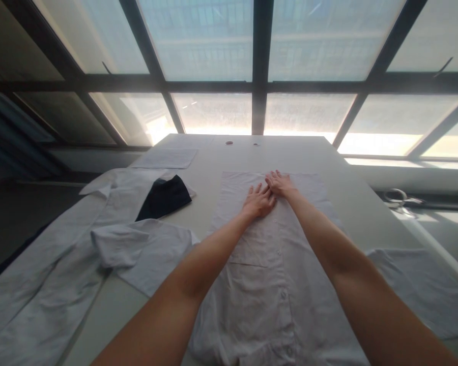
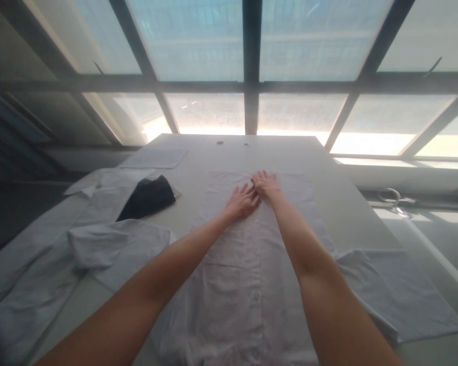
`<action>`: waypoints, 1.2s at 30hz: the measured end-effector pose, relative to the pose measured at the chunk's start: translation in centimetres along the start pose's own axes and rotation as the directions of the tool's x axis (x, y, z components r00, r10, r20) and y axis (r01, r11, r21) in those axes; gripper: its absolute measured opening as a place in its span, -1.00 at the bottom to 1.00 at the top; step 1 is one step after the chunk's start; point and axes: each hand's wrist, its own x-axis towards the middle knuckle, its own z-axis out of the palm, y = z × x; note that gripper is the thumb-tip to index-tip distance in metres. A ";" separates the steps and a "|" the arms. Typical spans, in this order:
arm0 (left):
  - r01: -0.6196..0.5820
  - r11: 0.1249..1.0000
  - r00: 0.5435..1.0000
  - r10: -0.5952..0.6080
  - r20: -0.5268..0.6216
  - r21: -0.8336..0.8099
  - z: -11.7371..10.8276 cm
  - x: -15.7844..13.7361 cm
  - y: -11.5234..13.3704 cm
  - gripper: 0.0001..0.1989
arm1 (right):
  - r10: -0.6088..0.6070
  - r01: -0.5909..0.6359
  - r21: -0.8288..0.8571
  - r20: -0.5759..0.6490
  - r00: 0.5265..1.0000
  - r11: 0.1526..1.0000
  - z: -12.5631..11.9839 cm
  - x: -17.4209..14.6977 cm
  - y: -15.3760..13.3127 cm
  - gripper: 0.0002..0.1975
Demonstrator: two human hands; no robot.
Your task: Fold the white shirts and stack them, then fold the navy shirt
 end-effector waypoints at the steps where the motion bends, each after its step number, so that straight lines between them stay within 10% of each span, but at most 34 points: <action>1: -0.002 1.000 1.000 0.002 0.001 -0.002 0.0 0.0 0.0 -0.36 | 0.044 -0.044 -0.011 -0.015 0.999 0.999 -0.2 0.2 0.1 -0.40; 8: -0.006 1.000 1.000 0.006 -0.004 -0.011 -0.3 -0.2 0.2 -0.36 | -0.066 0.065 -0.010 -0.187 0.980 0.998 0.4 -0.7 -0.4 -0.39; 14: -0.005 1.000 1.000 0.005 0.003 0.000 -0.1 0.0 0.1 -0.32 | -0.199 0.199 0.019 -0.019 0.980 0.980 1.3 -2.0 0.8 -0.39; 27: 0.006 1.000 1.000 -0.006 0.012 0.025 0.0 0.1 -0.1 -0.33 | 0.134 -0.135 0.006 -0.195 0.972 0.991 0.1 0.1 2.2 -0.29; 36: 0.021 1.000 0.999 -0.022 0.034 0.018 -0.2 0.2 0.0 -0.33 | -0.196 0.197 0.009 -0.058 0.979 0.980 1.7 -4.2 4.3 -0.39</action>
